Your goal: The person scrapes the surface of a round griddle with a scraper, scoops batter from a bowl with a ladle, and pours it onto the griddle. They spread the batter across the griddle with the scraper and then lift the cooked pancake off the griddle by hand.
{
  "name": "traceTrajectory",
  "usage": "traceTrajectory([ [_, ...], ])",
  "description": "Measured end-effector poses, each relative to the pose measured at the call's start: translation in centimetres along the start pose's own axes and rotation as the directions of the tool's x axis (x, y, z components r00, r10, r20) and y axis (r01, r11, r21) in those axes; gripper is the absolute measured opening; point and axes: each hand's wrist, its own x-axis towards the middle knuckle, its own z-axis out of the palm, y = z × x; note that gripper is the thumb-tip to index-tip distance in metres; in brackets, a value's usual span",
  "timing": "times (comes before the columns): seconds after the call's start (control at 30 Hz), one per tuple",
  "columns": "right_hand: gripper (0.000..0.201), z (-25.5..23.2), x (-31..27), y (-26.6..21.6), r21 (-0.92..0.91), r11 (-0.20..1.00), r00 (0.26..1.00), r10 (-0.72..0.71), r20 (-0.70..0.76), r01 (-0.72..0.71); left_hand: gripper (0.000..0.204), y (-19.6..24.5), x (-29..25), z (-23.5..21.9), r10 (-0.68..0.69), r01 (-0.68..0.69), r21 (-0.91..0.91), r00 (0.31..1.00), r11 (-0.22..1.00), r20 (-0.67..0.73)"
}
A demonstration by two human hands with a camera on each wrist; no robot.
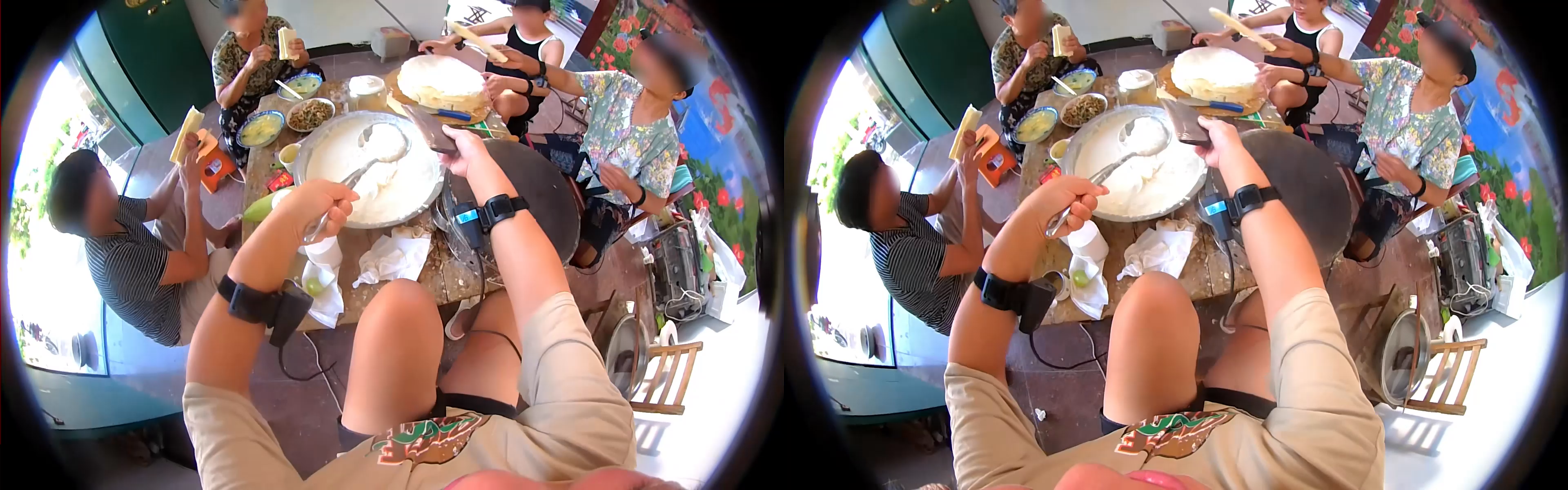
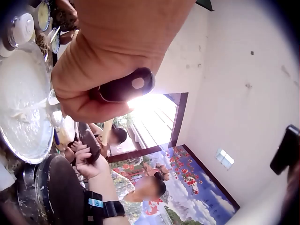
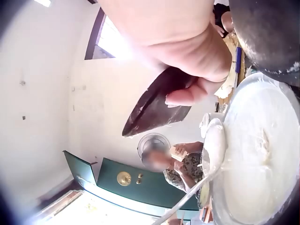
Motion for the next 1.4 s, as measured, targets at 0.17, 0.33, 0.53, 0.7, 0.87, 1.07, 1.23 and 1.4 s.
traceTrajectory([
  [0.17,0.013,0.0,1.1,-2.0,-0.026,0.991,0.991,0.133,0.010,-0.133,0.024,-0.4,-0.2,-0.5,0.036,-0.036,0.022,0.999,0.999,-0.007],
  [0.33,0.019,1.2,1.2,-1.5,-0.054,0.982,0.983,0.183,0.025,-0.182,0.033,-0.7,-0.7,-0.9,0.073,-0.080,0.213,0.996,0.974,0.042],
  [0.53,0.026,1.7,2.7,1.8,-0.212,0.976,0.991,0.029,-0.132,-0.056,0.024,-0.5,-0.8,-1.6,0.014,-0.036,0.197,0.994,0.980,0.110],
  [0.7,0.025,1.3,4.2,3.0,-0.305,0.952,0.963,-0.112,-0.244,0.033,0.018,-0.6,-2.7,-1.7,-0.042,0.041,0.014,0.996,0.999,0.081],
  [0.87,0.024,-1.3,4.8,1.6,-0.579,0.706,0.826,-0.556,-0.095,0.408,0.016,0.3,-4.4,-1.8,0.009,-0.011,0.151,1.000,0.988,0.017],
  [1.07,0.024,-4.5,5.4,-1.6,-0.430,0.846,0.936,-0.353,-0.008,0.315,0.020,3.1,-6.8,-3.3,0.035,-0.041,0.139,0.998,0.989,0.047],
  [1.23,0.017,-2.9,0.8,-2.7,-0.257,0.962,0.995,-0.079,0.060,0.092,0.020,4.9,-8.4,-2.5,0.085,-0.093,0.138,0.995,0.986,0.060],
  [1.4,0.012,-1.9,-0.1,-2.3,-0.263,0.964,0.999,0.047,0.014,-0.042,0.031,6.1,-8.3,-2.7,0.080,-0.110,0.252,0.989,0.961,0.127],
])
